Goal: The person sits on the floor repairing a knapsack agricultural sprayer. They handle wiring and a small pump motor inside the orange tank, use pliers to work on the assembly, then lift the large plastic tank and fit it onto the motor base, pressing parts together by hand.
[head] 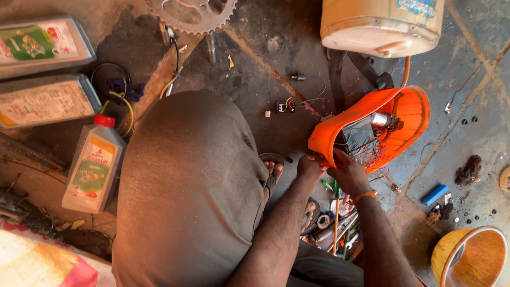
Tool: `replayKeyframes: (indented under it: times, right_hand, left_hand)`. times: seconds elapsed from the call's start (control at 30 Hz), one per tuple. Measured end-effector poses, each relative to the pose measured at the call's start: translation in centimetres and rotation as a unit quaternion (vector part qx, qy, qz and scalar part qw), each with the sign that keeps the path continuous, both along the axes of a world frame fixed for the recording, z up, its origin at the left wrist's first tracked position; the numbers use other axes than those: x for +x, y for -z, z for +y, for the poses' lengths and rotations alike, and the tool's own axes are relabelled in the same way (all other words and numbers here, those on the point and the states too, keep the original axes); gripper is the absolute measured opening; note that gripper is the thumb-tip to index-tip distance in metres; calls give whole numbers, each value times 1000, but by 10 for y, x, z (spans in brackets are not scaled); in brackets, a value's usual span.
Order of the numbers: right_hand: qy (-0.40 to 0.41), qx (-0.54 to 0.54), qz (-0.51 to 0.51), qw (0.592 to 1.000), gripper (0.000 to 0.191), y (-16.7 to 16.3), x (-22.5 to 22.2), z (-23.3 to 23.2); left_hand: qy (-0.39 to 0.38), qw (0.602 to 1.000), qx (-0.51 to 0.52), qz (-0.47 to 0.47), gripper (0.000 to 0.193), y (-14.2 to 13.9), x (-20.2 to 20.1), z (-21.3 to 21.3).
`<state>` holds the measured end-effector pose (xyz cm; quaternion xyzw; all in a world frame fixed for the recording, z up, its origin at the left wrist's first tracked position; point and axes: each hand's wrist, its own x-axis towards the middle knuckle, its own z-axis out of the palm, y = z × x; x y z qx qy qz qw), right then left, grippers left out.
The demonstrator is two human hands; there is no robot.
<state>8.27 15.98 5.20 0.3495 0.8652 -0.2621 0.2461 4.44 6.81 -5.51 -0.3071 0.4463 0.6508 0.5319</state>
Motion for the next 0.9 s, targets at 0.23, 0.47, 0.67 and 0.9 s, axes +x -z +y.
replayKeyframes:
  times: [0.23, 0.47, 0.67, 0.9]
  right_hand:
    - [9, -26, 18, 999, 73, 4, 1, 3]
    - [14, -12, 10, 1000, 70, 2, 0, 1]
    - [5, -1, 19, 1000, 70, -2, 0, -4]
    - [7, -3, 28, 1000, 74, 3, 1, -3]
  left_hand:
    - [57, 992, -12, -109, 16, -6, -14, -9]
    - [31, 993, 46, -106, 18, 2, -14, -2]
    - [36, 999, 29, 24, 11, -3, -2, -7]
    - [116, 902, -105, 401, 21, 1, 2, -13]
